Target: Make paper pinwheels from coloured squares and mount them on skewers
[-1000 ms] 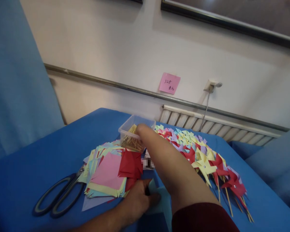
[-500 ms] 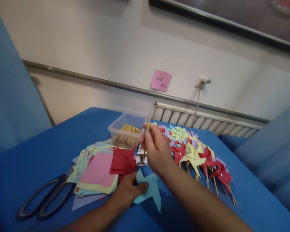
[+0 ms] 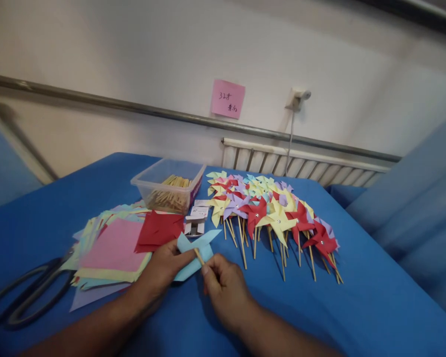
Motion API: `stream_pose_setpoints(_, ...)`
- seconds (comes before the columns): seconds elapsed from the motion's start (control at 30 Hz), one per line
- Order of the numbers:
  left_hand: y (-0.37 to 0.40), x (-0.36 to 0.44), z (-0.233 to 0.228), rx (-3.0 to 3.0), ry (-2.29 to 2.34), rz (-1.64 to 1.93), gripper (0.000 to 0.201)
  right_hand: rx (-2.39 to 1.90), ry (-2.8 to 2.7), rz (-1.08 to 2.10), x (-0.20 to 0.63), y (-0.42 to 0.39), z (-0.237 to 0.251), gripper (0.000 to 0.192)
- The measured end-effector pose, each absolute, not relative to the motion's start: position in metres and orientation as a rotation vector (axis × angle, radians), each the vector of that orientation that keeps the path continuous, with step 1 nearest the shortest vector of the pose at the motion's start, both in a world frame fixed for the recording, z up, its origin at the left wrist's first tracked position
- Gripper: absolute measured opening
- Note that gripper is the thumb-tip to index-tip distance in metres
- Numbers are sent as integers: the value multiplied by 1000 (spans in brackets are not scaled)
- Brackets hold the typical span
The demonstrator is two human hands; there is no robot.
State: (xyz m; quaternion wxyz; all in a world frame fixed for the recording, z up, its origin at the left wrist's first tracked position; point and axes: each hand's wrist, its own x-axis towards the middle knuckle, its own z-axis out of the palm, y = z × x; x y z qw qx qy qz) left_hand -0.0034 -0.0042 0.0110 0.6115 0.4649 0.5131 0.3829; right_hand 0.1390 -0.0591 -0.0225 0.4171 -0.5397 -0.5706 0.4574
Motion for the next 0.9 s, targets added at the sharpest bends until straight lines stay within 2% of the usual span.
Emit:
stream_pose_setpoints(0.23, 2, -3, 9, 1038, 1168, 834, 30, -1339, -1320, 1320, 143, -57, -22, 33)
stream_pose_setpoints(0.9, -5, -2, 16, 945, 1095, 838, 20, -1301, -1103, 1421, 139, -56, -20, 43)
